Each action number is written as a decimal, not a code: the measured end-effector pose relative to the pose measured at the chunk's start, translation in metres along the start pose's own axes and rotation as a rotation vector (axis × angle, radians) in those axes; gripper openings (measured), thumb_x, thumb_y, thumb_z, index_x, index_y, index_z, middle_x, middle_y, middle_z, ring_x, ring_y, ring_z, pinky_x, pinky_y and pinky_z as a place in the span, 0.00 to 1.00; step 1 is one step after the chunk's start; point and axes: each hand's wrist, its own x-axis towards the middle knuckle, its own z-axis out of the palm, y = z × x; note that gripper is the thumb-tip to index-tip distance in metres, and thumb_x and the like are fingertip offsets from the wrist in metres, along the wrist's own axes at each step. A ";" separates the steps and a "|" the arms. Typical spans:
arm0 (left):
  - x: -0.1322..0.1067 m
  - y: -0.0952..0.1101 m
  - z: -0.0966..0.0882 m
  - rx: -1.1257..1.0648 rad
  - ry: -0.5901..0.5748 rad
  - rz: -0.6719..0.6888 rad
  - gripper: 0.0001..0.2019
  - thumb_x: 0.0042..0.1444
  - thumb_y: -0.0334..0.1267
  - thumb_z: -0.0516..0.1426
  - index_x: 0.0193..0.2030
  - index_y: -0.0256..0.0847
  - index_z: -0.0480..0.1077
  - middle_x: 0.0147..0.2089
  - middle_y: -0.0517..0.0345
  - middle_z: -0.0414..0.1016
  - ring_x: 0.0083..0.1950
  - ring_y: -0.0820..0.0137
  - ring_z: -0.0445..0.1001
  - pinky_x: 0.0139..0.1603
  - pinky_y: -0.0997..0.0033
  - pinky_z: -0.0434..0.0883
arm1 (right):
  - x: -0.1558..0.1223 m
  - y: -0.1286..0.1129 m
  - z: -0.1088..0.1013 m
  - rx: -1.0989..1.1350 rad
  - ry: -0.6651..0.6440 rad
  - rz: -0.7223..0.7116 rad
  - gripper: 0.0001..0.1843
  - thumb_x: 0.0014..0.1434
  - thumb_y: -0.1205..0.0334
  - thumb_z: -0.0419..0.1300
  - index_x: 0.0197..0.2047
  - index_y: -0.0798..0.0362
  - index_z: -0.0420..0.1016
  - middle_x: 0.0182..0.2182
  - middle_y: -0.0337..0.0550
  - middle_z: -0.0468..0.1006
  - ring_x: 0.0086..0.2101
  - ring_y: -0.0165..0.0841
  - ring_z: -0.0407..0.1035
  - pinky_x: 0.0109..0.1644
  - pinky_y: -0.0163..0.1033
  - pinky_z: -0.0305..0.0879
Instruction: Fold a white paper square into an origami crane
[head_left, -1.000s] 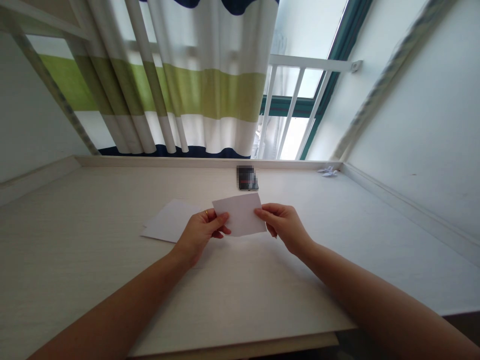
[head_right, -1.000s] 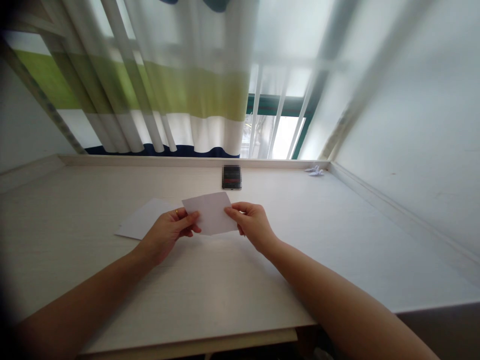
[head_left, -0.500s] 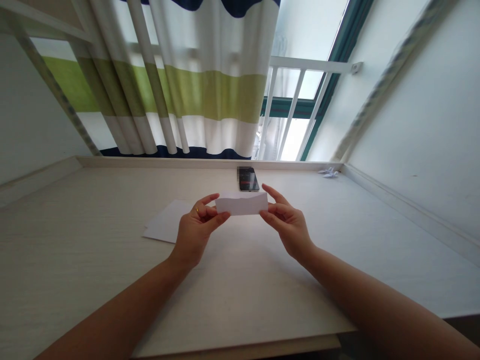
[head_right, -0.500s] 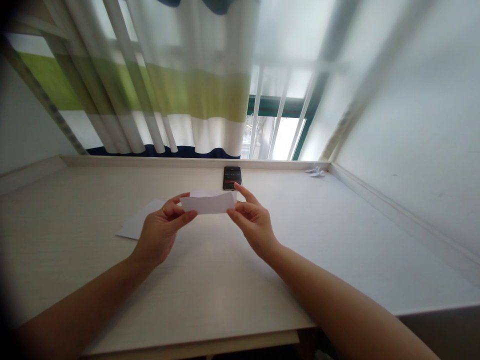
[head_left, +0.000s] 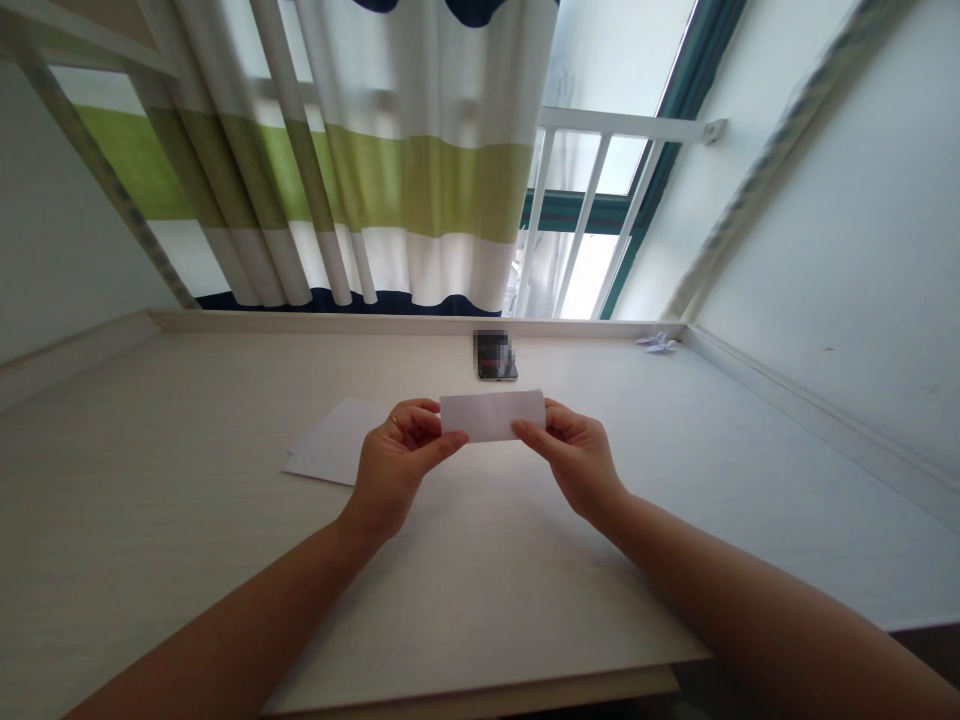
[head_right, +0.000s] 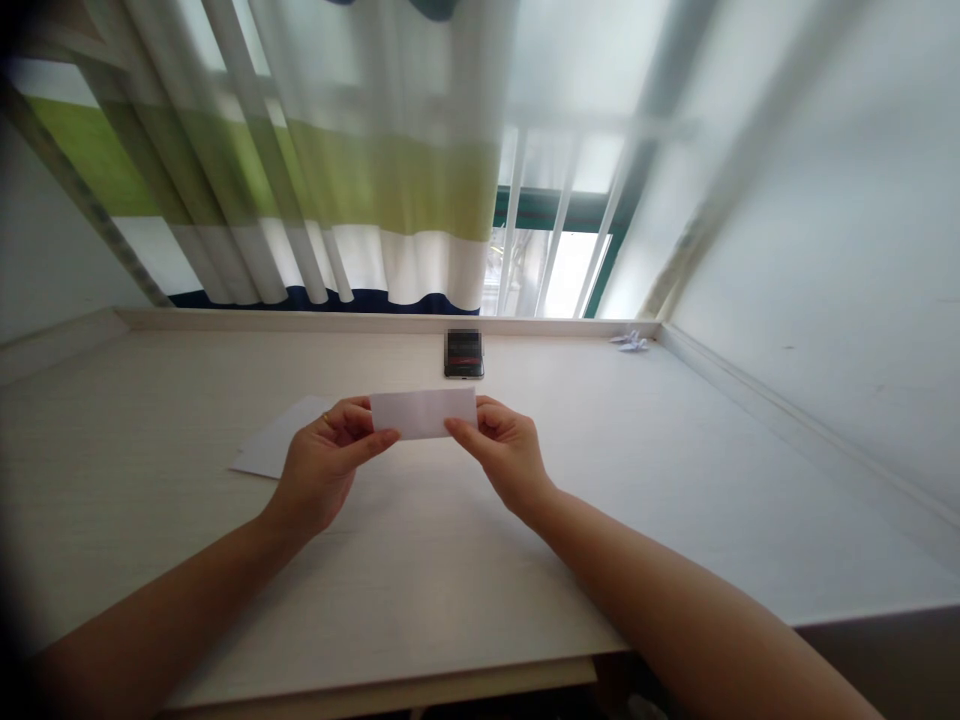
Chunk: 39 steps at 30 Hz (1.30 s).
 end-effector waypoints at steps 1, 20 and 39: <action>0.000 0.000 0.001 -0.047 -0.008 -0.017 0.12 0.33 0.31 0.65 0.23 0.37 0.65 0.36 0.63 0.67 0.34 0.77 0.69 0.38 0.75 0.67 | -0.001 0.000 0.001 0.014 -0.001 -0.004 0.05 0.46 0.64 0.63 0.21 0.52 0.73 0.29 0.38 0.70 0.30 0.28 0.62 0.31 0.35 0.57; -0.002 0.006 0.003 0.053 -0.075 -0.216 0.14 0.38 0.41 0.63 0.32 0.36 0.71 0.26 0.58 0.76 0.30 0.68 0.75 0.31 0.71 0.70 | -0.006 -0.009 0.010 0.025 0.064 0.061 0.08 0.43 0.61 0.64 0.25 0.53 0.68 0.28 0.39 0.70 0.30 0.30 0.63 0.33 0.36 0.63; -0.005 0.007 0.003 0.127 -0.074 -0.144 0.11 0.42 0.41 0.62 0.29 0.37 0.70 0.24 0.60 0.75 0.28 0.69 0.75 0.30 0.72 0.68 | -0.004 -0.010 0.010 0.173 0.239 0.170 0.15 0.37 0.64 0.68 0.21 0.54 0.63 0.18 0.32 0.67 0.21 0.25 0.62 0.28 0.34 0.61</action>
